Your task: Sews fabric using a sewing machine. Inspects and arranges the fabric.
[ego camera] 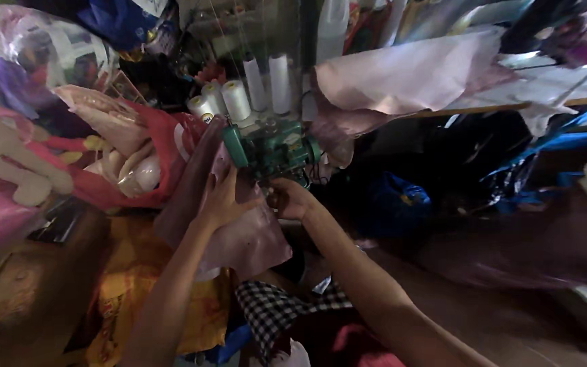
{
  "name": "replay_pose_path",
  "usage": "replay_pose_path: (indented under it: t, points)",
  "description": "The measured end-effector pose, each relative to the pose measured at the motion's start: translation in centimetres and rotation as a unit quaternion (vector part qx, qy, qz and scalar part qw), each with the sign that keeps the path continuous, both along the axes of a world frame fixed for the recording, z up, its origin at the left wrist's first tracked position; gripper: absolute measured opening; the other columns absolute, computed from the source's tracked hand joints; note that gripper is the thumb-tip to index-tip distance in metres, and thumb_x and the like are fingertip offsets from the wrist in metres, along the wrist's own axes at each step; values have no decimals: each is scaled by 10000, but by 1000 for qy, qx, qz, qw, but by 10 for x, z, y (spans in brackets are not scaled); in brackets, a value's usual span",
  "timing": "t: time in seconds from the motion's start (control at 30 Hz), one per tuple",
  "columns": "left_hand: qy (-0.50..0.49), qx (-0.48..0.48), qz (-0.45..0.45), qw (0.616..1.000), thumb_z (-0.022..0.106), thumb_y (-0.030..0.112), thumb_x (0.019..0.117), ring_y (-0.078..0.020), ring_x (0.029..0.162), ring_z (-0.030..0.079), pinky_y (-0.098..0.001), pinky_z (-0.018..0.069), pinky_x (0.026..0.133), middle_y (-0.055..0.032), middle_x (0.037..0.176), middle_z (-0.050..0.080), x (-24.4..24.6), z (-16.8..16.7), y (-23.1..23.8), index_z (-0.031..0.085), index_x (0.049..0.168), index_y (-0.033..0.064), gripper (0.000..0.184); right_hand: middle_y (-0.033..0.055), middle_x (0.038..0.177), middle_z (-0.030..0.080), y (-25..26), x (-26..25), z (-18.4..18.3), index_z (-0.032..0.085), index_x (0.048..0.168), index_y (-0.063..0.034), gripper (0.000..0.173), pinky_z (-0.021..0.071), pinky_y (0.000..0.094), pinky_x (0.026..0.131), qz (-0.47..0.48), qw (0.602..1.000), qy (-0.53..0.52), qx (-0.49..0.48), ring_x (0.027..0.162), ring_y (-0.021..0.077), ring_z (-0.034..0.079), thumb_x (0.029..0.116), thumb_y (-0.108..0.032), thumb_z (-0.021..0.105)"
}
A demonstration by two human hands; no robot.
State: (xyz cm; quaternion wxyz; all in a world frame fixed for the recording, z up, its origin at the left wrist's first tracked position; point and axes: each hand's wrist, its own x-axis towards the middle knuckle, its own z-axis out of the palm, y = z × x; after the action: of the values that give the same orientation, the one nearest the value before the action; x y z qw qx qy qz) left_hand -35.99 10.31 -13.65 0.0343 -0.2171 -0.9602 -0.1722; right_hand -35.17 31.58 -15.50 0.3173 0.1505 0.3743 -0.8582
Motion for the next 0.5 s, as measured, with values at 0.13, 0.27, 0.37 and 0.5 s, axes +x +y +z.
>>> replay_pose_path:
  t: [0.13, 0.27, 0.37, 0.5]
  points:
    - [0, 3, 0, 1000, 647, 698, 861, -311, 1548, 267, -638, 47, 1248, -156, 1648, 334, 1, 0, 0, 196, 1632, 54, 1101, -74, 540, 386, -7, 1, -3, 504, 743, -201, 294, 437, 230, 458, -46, 993, -51, -98, 436, 57, 387, 1021, -293, 481]
    - [-17, -4, 9, 1000, 627, 720, 860, -336, 1551, 252, -643, 59, 1247, -169, 1652, 321, 4, 5, 2, 197, 1631, 49, 1108, -56, 555, 395, -17, 2, 0, 460, 740, -204, 290, 430, 246, 455, -63, 989, -93, -96, 446, 71, 392, 1021, -276, 466]
    - [-15, 2, 10, 1000, 630, 712, 861, -315, 1549, 263, -621, 57, 1254, -154, 1648, 335, 5, 5, 1, 206, 1629, 58, 1094, -54, 557, 407, -21, 3, 5, 458, 745, -200, 287, 432, 252, 456, -75, 990, -95, -73, 448, 73, 403, 1023, -274, 468]
    - [-12, 6, 9, 1000, 605, 758, 840, -301, 1554, 252, -628, 56, 1250, -136, 1660, 320, 2, 1, 0, 188, 1637, 70, 1133, -50, 587, 431, -21, 3, 7, 483, 782, -198, 236, 458, 259, 471, -79, 990, -99, -62, 467, 77, 432, 1003, -277, 505]
